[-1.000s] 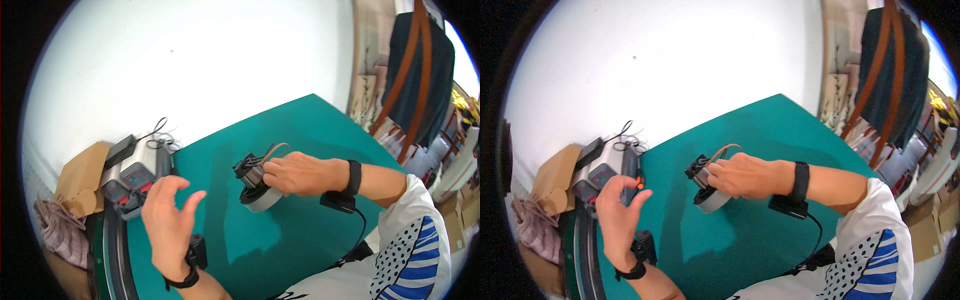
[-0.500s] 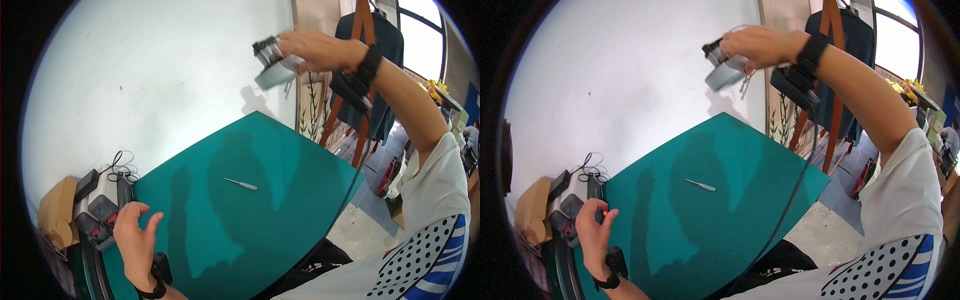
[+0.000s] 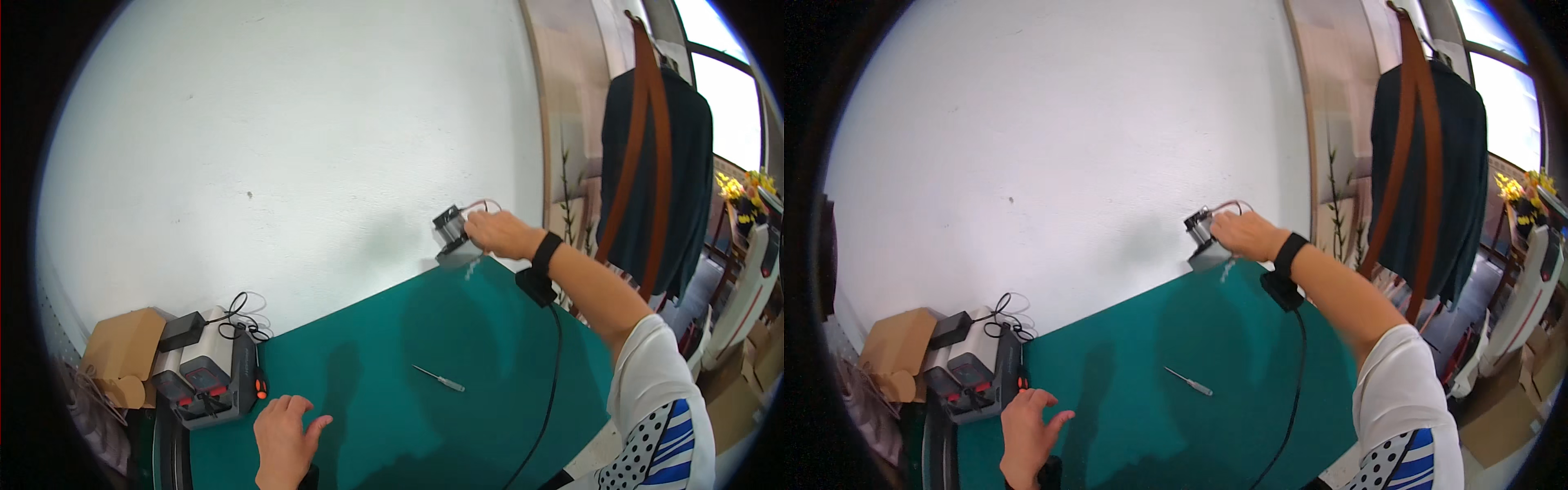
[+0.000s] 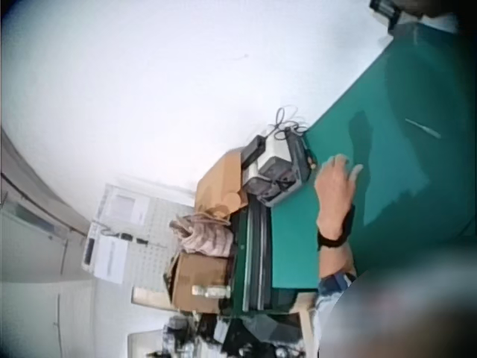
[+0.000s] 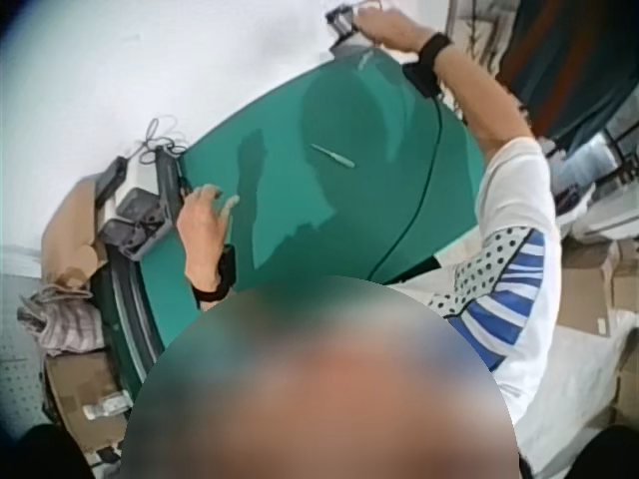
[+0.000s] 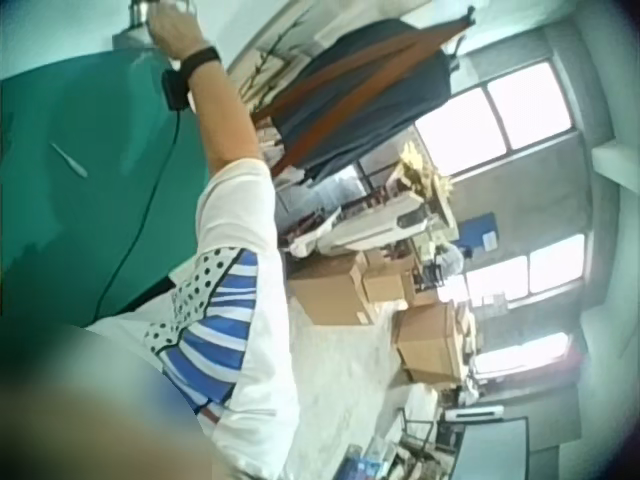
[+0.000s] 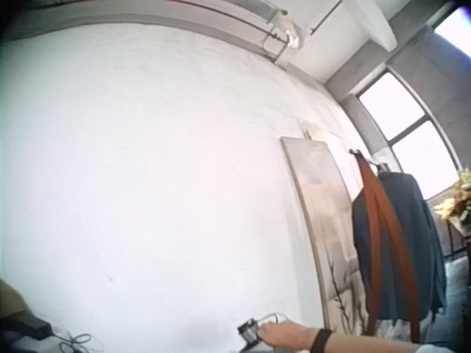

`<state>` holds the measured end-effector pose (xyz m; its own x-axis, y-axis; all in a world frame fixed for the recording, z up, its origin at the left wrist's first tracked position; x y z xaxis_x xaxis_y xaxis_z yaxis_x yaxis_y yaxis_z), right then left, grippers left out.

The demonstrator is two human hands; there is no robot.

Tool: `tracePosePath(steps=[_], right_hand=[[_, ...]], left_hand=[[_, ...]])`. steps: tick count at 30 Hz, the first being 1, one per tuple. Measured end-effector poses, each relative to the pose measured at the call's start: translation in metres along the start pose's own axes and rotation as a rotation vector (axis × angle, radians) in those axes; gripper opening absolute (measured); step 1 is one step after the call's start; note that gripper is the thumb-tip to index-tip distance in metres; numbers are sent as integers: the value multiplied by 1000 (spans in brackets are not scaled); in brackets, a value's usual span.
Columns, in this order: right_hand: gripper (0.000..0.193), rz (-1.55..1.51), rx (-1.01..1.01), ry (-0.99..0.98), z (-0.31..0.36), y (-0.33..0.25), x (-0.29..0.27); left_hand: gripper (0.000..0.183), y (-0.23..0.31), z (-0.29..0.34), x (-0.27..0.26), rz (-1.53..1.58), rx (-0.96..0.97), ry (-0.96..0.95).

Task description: Assembling and inspecting electromechanical motor components on a workbench.

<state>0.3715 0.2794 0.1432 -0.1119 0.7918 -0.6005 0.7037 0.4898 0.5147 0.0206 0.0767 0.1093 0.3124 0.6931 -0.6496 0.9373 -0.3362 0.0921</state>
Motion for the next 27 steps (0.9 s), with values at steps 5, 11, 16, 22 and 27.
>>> tracePosePath(steps=[5, 11, 16, 22, 27], right_hand=[[18, -129, -5, 77, 5, -14, 54], [12, -99, -51, 135, 37, -23, 93], [19, -188, 120, 157, 62, -15, 109], [24, -168, 184, 169, 86, -7, 127], [25, -226, 346, 101, 100, 1, 140]], left_hand=[[33, -9, -5, 15, -90, -20, -37], [34, -15, -4, 24, -101, -27, -35], [36, -12, -5, 26, -115, 11, -104], [29, -4, -4, 28, -77, 66, -118], [37, -10, 2, 37, -120, 2, -117]])
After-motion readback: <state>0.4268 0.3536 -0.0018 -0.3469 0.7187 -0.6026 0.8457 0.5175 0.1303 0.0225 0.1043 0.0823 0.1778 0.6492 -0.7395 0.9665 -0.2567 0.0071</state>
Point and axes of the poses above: each hand's wrist, its own z-axis away from the middle knuckle, its own x-axis out of the palm, y = z × x, the point moved 8 cm from there along -z, towards the middle knuckle, and after that the axes turned 15 degrees about y, right-handed, at the moved point
